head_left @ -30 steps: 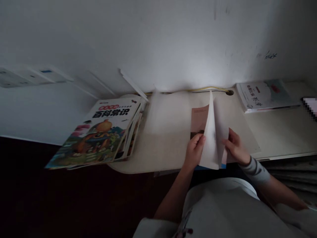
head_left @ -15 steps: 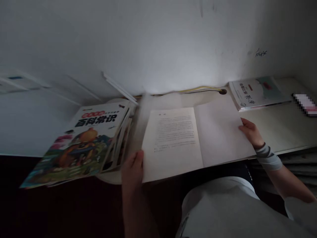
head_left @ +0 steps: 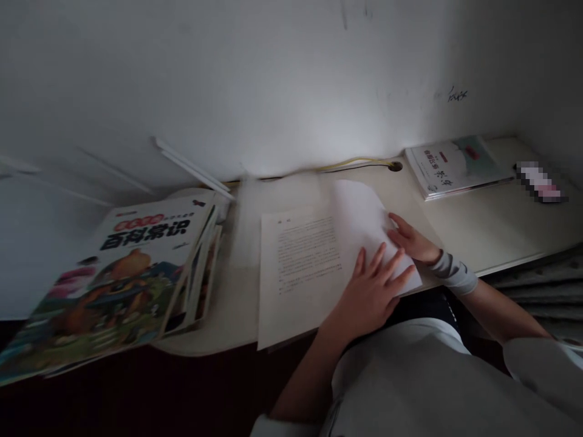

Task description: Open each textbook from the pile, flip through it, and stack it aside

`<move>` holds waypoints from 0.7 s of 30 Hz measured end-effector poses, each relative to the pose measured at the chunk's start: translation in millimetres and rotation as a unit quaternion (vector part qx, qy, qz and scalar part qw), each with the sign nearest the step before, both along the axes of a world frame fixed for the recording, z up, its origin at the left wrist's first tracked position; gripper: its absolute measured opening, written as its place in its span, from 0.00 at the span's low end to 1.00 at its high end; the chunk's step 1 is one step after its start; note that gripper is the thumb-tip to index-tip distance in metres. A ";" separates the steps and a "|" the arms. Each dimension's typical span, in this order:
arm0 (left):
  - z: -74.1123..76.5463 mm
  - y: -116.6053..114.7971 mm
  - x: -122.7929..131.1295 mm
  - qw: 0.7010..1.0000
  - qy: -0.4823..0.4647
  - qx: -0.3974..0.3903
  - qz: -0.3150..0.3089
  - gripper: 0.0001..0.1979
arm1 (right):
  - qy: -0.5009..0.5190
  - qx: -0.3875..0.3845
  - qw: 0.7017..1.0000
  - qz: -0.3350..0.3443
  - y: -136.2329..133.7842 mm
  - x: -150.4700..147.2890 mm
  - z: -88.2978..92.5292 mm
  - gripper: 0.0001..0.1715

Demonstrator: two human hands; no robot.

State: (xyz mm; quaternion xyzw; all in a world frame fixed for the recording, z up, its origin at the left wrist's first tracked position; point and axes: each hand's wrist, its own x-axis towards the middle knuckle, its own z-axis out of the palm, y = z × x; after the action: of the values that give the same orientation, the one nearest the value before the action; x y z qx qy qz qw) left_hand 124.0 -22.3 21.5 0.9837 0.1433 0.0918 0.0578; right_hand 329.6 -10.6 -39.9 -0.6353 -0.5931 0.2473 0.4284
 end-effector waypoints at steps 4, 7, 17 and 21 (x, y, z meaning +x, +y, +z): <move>-3.7 1.4 6.1 0.999 -0.006 0.020 0.040 0.20 | -0.215 -0.019 0.976 -0.014 -9.3 2.2 16.1 0.34; -13.9 6.4 4.4 0.997 -0.002 0.024 0.073 0.19 | -0.332 -0.016 0.942 -0.044 -33.0 7.9 16.7 0.34; -46.4 5.6 16.4 0.998 0.039 0.008 0.050 0.20 | -0.414 -0.060 0.906 -0.062 -91.0 4.8 -18.2 0.39; -49.2 7.3 15.9 0.998 0.041 -0.008 0.047 0.20 | -0.415 -0.053 0.905 -0.071 -87.9 5.0 -16.6 0.32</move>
State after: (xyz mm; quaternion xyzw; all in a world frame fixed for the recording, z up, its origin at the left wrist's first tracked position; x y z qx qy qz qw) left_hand 139.9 -15.0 -27.7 0.9783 0.1926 0.0530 0.0550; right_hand 334.6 -98.4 -56.5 -0.7425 -0.6568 -0.0390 0.1256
